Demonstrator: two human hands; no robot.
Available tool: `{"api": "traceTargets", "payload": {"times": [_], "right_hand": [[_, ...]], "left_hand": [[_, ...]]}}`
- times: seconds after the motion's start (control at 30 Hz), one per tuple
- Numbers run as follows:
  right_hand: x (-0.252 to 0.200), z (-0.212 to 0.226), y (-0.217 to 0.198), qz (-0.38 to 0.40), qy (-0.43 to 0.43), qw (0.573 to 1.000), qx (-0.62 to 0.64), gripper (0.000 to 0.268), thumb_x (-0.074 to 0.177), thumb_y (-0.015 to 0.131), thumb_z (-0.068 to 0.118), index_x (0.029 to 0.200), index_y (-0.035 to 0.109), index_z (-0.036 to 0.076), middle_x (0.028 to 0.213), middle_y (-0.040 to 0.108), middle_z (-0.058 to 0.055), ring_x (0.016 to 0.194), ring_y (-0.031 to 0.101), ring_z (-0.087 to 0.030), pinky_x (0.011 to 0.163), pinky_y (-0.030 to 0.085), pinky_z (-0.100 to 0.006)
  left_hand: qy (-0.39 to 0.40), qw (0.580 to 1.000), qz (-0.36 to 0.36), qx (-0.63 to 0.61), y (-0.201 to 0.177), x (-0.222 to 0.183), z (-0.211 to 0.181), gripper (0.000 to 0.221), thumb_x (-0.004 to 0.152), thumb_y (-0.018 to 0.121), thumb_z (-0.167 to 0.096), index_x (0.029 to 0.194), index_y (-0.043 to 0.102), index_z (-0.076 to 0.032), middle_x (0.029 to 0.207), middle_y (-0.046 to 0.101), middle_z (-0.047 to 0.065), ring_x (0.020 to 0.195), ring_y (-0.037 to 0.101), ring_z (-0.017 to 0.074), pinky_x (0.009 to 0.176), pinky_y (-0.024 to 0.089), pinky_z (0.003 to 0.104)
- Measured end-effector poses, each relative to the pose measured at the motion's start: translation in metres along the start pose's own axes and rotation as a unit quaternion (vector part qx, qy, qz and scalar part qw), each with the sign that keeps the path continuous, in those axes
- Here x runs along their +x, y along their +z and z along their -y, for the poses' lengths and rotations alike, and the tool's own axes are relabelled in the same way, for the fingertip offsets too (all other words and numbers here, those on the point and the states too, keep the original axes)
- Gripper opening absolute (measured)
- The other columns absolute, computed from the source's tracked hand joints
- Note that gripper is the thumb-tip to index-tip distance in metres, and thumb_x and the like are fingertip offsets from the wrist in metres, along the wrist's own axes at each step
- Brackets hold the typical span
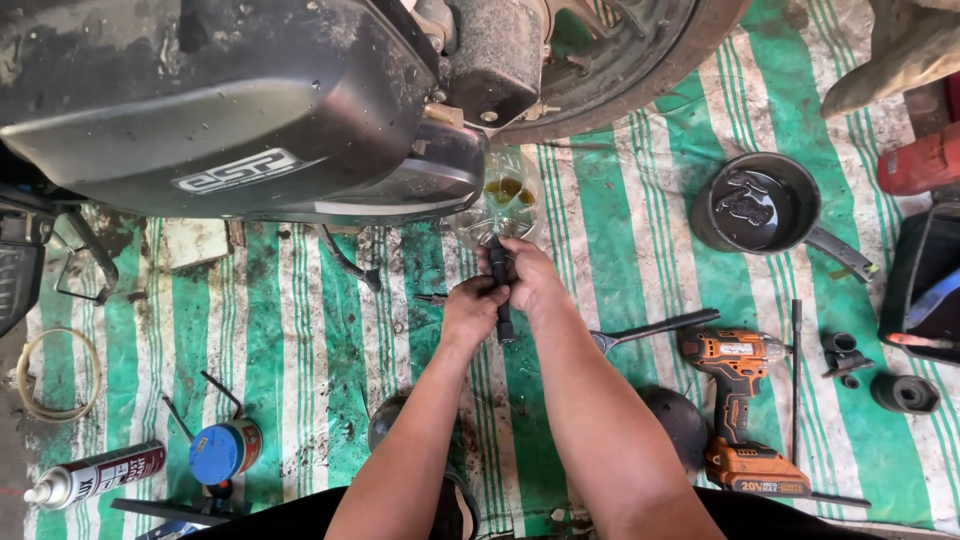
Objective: Draining engine oil from a motorcycle and using a socket wrench to remove a bolt from the engine casing.
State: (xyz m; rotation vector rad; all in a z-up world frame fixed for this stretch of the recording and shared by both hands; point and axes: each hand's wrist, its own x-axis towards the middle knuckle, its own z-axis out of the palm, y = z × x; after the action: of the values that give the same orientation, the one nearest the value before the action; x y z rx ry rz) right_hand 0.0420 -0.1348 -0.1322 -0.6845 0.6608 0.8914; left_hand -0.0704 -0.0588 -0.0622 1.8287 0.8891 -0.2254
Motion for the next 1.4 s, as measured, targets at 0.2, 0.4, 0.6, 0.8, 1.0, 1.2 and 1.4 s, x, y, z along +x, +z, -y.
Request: {"api": "traceTargets", "payload": {"times": [0.2,0.4,0.6,0.8,1.0,1.2,1.4], "right_hand": [[0.017,-0.006,-0.013,-0.06,-0.04,0.996,-0.049,0.025,0.099,0.073,0.026,0.108,0.074,0.002,0.088,0.077,-0.015,0.064,0.077,-0.031,0.056,0.064,-0.047],[-0.014,-0.005,0.0,-0.096,-0.053,0.984,-0.14,0.025,0.103,0.071,0.025,0.109,0.072,0.001,0.084,0.074,-0.017,0.059,0.072,-0.029,0.046,0.058,-0.041],[0.0,-0.017,0.003,-0.148,-0.14,0.948,-0.246,0.024,0.104,0.072,0.023,0.108,0.076,-0.001,0.085,0.077,-0.023,0.054,0.07,-0.03,0.038,0.054,-0.042],[-0.072,0.002,0.043,-0.154,-0.148,0.952,-0.22,0.008,0.107,0.068,0.016,0.102,0.071,0.01,0.079,0.07,-0.011,0.051,0.058,-0.02,0.036,0.035,-0.035],[-0.108,0.01,0.027,-0.1,-0.146,0.966,-0.19,0.012,0.111,0.064,0.016,0.117,0.071,0.007,0.091,0.078,-0.014,0.059,0.062,-0.02,0.041,0.042,-0.032],[-0.146,0.023,-0.003,0.111,-0.11,0.967,-0.201,0.015,0.105,0.065,0.018,0.113,0.064,0.005,0.094,0.068,-0.014,0.068,0.056,-0.022,0.047,0.04,-0.03],[-0.22,0.058,0.027,0.27,-0.064,0.926,-0.255,0.022,0.104,0.07,0.021,0.111,0.069,0.0,0.093,0.072,-0.015,0.066,0.06,-0.021,0.049,0.043,-0.03]], "left_hand": [[0.0,0.996,0.077,0.042,-0.021,-0.027,-0.034,0.05,0.099,0.081,-0.04,0.128,0.083,0.0,0.103,0.085,0.022,0.093,0.085,0.0318,0.08,0.07,0.041],[0.025,0.872,0.274,0.406,-0.056,-0.061,-0.078,0.054,0.103,0.063,-0.056,0.089,0.089,-0.011,0.083,0.086,0.006,0.098,0.086,0.0302,0.095,0.067,0.049],[0.167,0.739,0.378,0.532,-0.045,-0.112,-0.091,0.055,0.095,0.072,-0.059,0.105,0.088,-0.007,0.098,0.085,0.018,0.109,0.082,0.0416,0.098,0.067,0.055],[0.029,0.66,0.459,0.593,-0.152,-0.278,-0.221,0.049,0.113,0.067,-0.039,0.141,0.069,0.001,0.142,0.071,0.017,0.132,0.07,0.0318,0.116,0.057,0.047],[0.132,0.711,0.4,0.563,-0.184,-0.3,-0.186,0.042,0.113,0.073,-0.04,0.128,0.07,-0.001,0.09,0.069,0.009,0.105,0.075,0.0313,0.136,0.026,0.063],[0.186,0.709,0.402,0.549,-0.191,-0.281,-0.164,0.045,0.112,0.07,-0.044,0.13,0.069,-0.003,0.105,0.071,0.013,0.104,0.065,0.0333,0.087,0.055,0.049],[0.232,0.709,0.36,0.561,-0.209,-0.281,-0.166,0.045,0.114,0.068,-0.046,0.118,0.072,-0.002,0.103,0.074,0.015,0.103,0.069,0.0343,0.088,0.057,0.05]]}}
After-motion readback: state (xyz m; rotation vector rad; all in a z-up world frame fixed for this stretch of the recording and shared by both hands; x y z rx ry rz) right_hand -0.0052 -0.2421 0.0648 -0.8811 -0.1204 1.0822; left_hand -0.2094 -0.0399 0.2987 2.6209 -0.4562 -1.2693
